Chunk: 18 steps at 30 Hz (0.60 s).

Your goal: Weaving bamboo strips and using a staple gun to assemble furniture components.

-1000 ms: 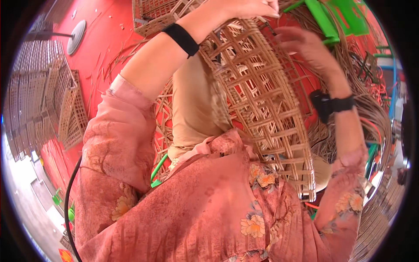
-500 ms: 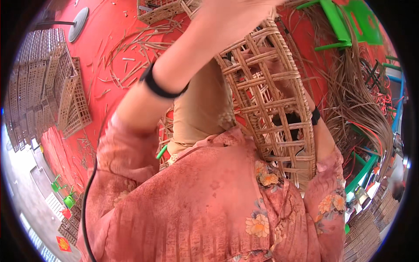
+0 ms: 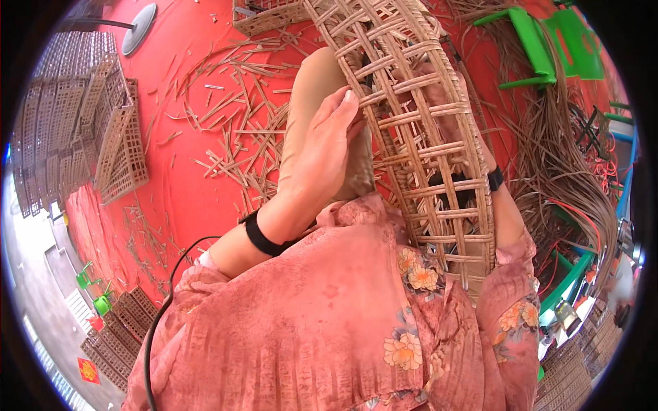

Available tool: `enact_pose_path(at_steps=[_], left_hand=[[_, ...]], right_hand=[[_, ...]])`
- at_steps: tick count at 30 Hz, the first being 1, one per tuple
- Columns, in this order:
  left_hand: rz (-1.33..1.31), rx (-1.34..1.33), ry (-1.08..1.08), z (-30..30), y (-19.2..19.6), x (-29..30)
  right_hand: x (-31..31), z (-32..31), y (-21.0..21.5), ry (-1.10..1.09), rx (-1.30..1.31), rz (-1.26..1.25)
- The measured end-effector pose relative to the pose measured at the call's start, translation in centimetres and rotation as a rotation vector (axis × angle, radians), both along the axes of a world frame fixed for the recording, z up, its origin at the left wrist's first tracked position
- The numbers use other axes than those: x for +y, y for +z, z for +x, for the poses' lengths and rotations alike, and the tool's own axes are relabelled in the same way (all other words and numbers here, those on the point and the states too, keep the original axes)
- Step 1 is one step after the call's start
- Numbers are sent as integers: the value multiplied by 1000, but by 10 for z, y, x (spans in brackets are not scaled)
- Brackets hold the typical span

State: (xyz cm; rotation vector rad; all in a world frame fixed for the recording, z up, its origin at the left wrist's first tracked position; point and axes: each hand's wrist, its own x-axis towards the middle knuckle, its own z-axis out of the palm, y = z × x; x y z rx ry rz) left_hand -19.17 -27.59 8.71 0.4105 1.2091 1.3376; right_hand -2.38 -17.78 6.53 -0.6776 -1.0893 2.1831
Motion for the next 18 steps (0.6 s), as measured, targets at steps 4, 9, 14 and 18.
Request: enact_pose_path(at_steps=[4, 9, 14, 18], left_hand=[[20, -40, -38, -1, 2, 3], [-149, -106, -80, -3, 2, 3], [-155, -118, -188, -11, 2, 3], [-130, -175, -100, -4, -7, 3]], right_hand=[[-4, 0, 5, -3, 6, -22], [-10, -7, 11, -46, -206, -110], [-19, -5, 7, -68, -104, -89], [-12, -3, -10, -81, -27, -49]])
